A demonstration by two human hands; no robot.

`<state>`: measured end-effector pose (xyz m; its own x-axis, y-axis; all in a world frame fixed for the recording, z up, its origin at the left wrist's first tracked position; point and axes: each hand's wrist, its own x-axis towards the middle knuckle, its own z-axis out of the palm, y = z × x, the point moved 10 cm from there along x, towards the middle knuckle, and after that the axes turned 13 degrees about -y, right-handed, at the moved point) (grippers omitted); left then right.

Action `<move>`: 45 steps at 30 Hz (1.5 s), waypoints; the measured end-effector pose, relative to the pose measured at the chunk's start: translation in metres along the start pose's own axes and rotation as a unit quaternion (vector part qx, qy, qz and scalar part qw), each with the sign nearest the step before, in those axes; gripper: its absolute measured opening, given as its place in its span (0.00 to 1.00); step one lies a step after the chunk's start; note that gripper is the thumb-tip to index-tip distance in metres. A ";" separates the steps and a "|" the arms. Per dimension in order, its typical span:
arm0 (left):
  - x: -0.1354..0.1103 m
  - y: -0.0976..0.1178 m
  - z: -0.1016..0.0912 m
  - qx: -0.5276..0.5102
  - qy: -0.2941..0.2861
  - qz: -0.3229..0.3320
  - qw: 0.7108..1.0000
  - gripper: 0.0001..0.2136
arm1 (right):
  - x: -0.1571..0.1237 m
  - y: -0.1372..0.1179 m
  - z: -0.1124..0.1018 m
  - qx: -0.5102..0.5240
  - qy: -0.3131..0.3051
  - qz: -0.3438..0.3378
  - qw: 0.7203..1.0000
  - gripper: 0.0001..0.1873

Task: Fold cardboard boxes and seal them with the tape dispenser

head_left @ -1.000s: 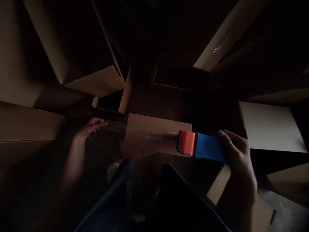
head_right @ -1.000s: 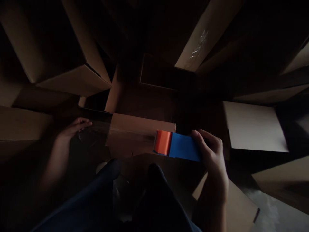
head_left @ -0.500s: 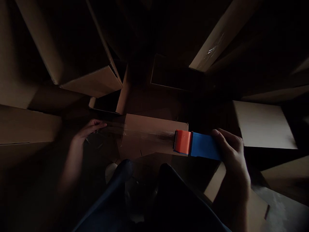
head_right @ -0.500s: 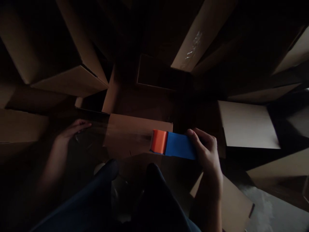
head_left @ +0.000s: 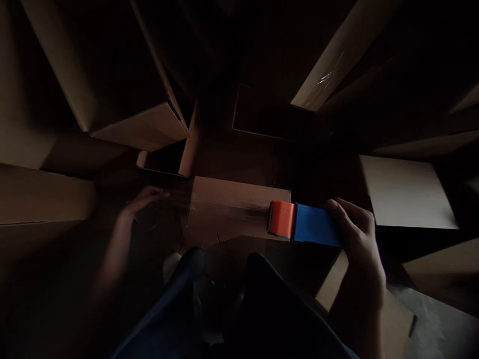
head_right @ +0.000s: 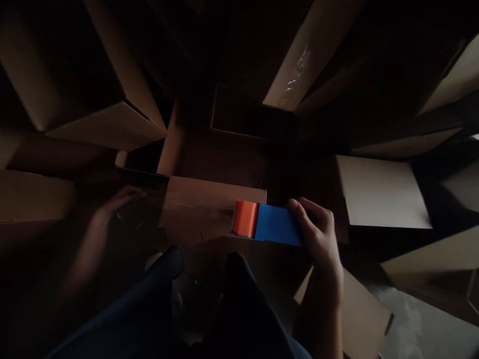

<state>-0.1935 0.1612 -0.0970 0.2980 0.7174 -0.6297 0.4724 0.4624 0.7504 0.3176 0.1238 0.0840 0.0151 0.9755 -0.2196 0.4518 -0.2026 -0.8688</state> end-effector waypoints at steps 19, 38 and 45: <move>0.023 -0.006 0.013 0.036 -0.015 0.003 0.999 0.30 | 0.000 0.000 0.000 -0.003 0.006 0.005 1.000 0.29; 0.029 -0.006 0.023 0.034 -0.028 0.017 0.999 0.28 | 0.000 0.001 0.001 0.010 0.002 -0.008 1.000 0.31; 0.031 -0.010 0.026 0.025 -0.028 0.021 0.999 0.28 | 0.000 0.004 0.000 0.014 0.006 -0.005 1.000 0.29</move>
<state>-0.1676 0.1655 -0.1286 0.3636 0.7055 -0.6083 0.4992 0.4038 0.7667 0.3191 0.1226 0.0808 0.0216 0.9785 -0.2051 0.4266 -0.1946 -0.8833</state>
